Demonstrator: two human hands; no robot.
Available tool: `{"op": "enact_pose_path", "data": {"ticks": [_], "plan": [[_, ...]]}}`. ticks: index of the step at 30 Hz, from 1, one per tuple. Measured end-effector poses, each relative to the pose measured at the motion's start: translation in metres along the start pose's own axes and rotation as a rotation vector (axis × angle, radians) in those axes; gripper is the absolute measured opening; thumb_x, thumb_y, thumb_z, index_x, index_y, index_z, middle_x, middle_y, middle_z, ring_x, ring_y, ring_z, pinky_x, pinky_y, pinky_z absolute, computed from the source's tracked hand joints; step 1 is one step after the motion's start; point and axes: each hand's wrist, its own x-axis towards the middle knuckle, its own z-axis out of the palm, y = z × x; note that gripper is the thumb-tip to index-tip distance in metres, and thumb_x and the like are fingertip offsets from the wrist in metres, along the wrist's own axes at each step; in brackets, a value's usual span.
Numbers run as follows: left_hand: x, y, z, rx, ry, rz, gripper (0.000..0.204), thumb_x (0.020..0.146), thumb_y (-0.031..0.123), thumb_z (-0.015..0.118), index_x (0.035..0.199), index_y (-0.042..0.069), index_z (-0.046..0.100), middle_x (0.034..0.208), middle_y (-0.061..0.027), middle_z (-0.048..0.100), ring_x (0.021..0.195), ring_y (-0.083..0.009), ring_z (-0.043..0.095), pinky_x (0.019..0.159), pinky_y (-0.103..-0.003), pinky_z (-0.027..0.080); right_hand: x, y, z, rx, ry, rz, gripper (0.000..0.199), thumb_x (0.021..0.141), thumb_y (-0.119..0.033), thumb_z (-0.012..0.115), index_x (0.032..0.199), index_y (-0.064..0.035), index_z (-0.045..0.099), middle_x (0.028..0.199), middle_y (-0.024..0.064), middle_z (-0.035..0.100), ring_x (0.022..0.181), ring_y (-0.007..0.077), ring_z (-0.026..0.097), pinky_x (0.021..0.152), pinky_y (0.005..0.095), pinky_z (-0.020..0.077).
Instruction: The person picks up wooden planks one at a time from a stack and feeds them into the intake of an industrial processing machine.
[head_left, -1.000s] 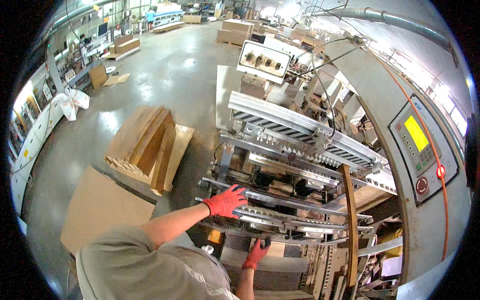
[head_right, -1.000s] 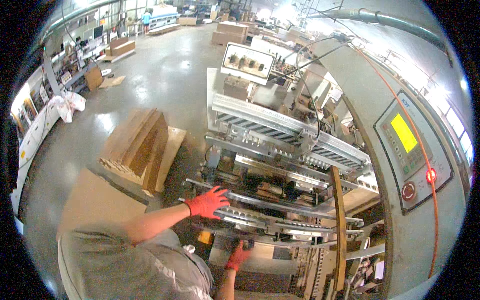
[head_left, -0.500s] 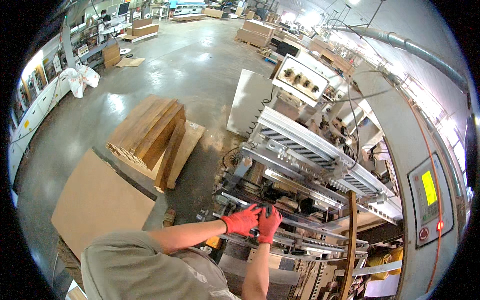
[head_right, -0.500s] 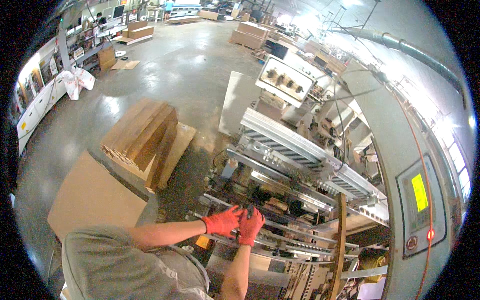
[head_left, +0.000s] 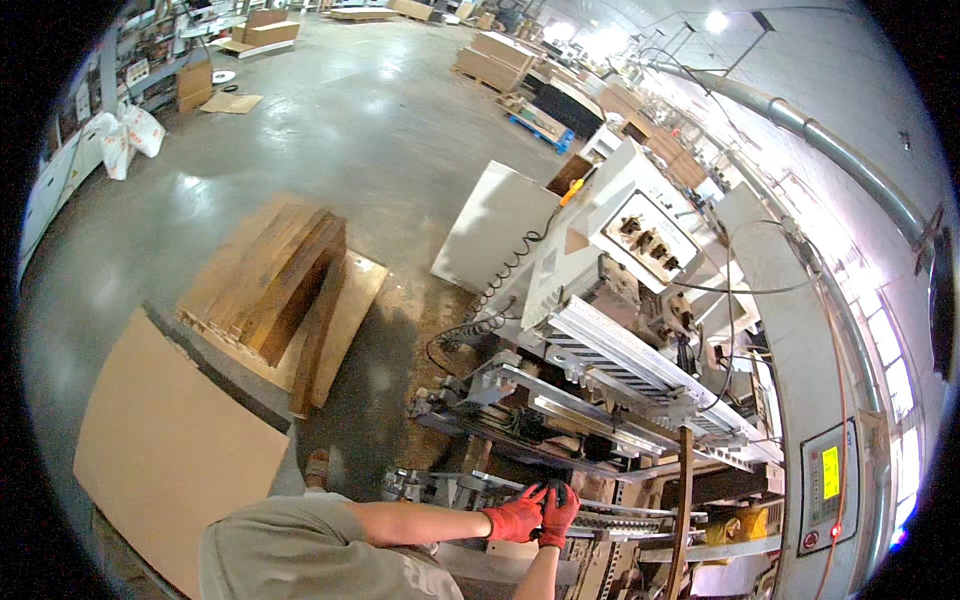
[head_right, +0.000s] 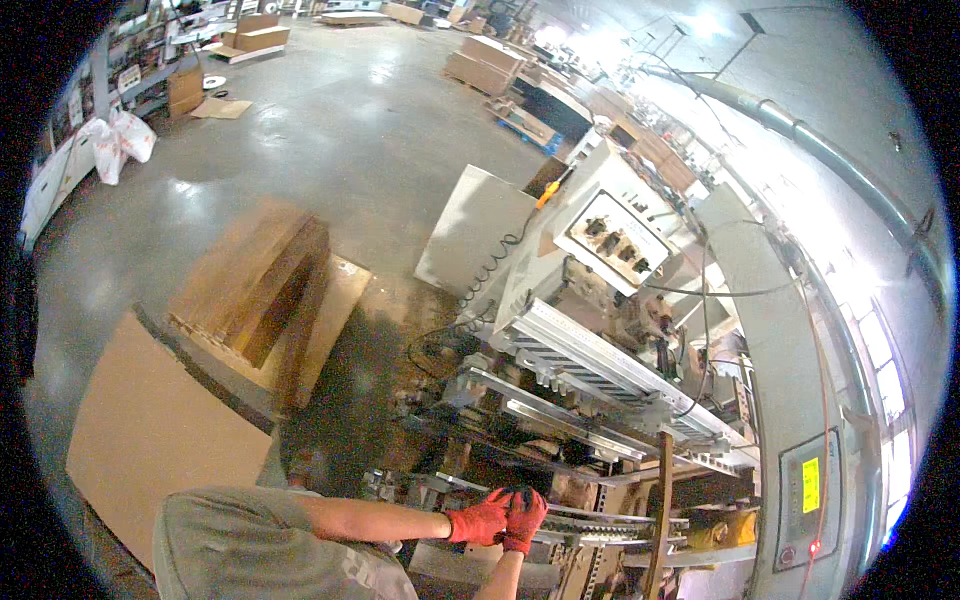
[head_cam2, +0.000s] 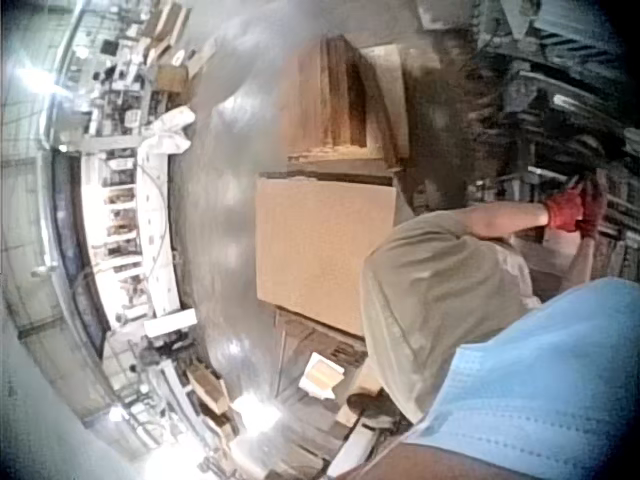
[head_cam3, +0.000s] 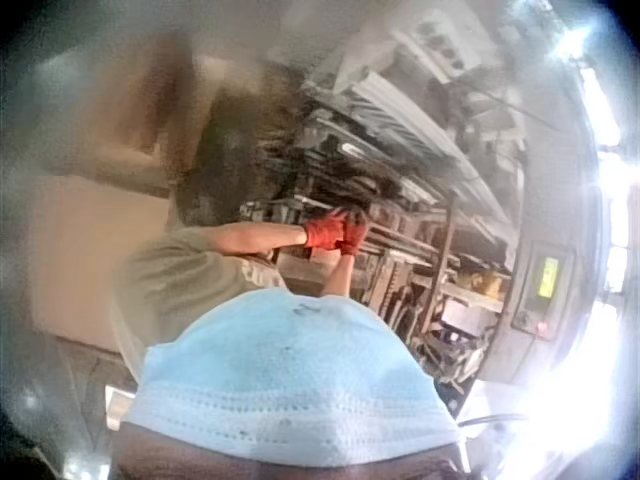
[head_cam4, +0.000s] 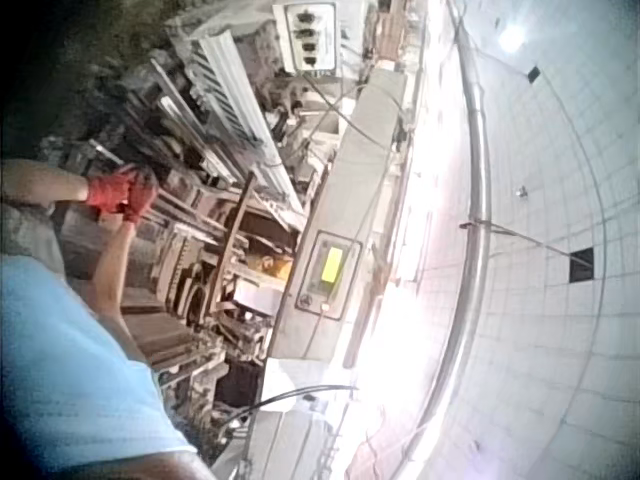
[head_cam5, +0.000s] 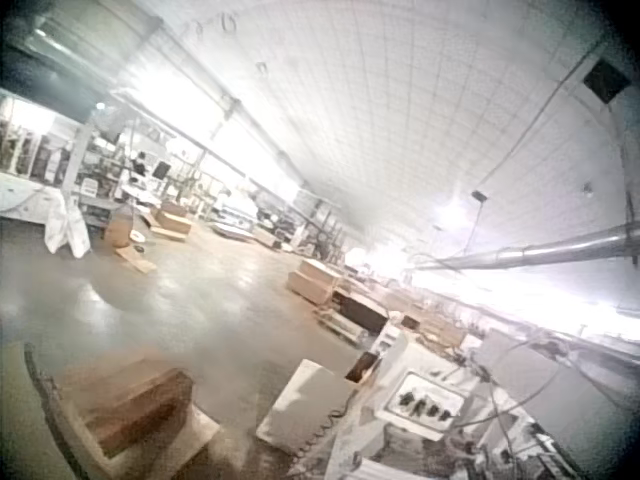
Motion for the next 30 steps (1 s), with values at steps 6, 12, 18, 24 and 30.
{"op": "enact_pose_path", "data": {"ticks": [6,12,18,24,30], "plan": [[0.006,0.002,-0.005,0.067,-0.203,-0.036,0.053,0.07,0.039,0.069,0.11,0.005,0.065,0.13,-0.0199,0.051,0.134,-0.0442,0.027,0.11,-0.062,0.013,-0.001,0.003,0.003,-0.05,0.065,-0.062,0.036,0.079,-0.025,0.069,0.106,-0.0013,0.063,0.105,0.0169,0.064,0.102,0.0351,0.054,0.093,0.044,0.0408],[0.003,0.004,-0.005,0.203,-0.161,-0.053,0.065,0.071,0.044,0.069,0.121,0.004,0.057,0.129,-0.0209,0.051,0.133,-0.0432,0.028,0.109,-0.063,0.015,0.003,-0.006,0.001,-0.031,-0.012,-0.081,0.04,0.083,-0.032,0.065,0.109,-0.0017,0.062,0.108,0.0175,0.063,0.105,0.0342,0.055,0.1,0.0441,0.0351],[-0.004,0.016,-0.021,0.21,0.006,-0.03,0.063,0.071,0.05,0.063,0.112,0.002,0.062,0.12,-0.0188,0.057,0.13,-0.0394,0.034,0.11,-0.058,0.019,0.004,-0.013,-0.001,-0.167,-0.068,-0.097,0.042,0.089,-0.035,0.054,0.11,0.0,0.063,0.113,0.0171,0.063,0.11,0.0328,0.054,0.106,0.0467,0.027],[-0.007,0.018,-0.025,0.295,-0.073,-0.039,0.057,0.072,0.054,0.063,0.096,0.003,0.068,0.108,-0.0156,0.064,0.126,-0.039,0.038,0.112,-0.054,0.018,0.003,-0.008,-0.004,-0.215,-0.095,-0.167,0.042,0.092,-0.037,0.049,0.109,-0.0015,0.064,0.111,0.0147,0.064,0.11,0.0313,0.053,0.107,0.0485,0.0247],[-0.023,0.018,-0.019,0.354,-0.168,-0.066,0.049,0.078,0.046,0.06,0.114,0.013,0.065,0.12,-0.0152,0.06,0.135,-0.0392,0.028,0.113,-0.056,0.012,-0.002,-0.02,-0.006,-0.209,-0.061,-0.178,0.045,0.089,-0.043,0.053,0.108,-0.003,0.064,0.11,0.0128,0.064,0.109,0.0306,0.053,0.107,0.049,0.0248]]}}
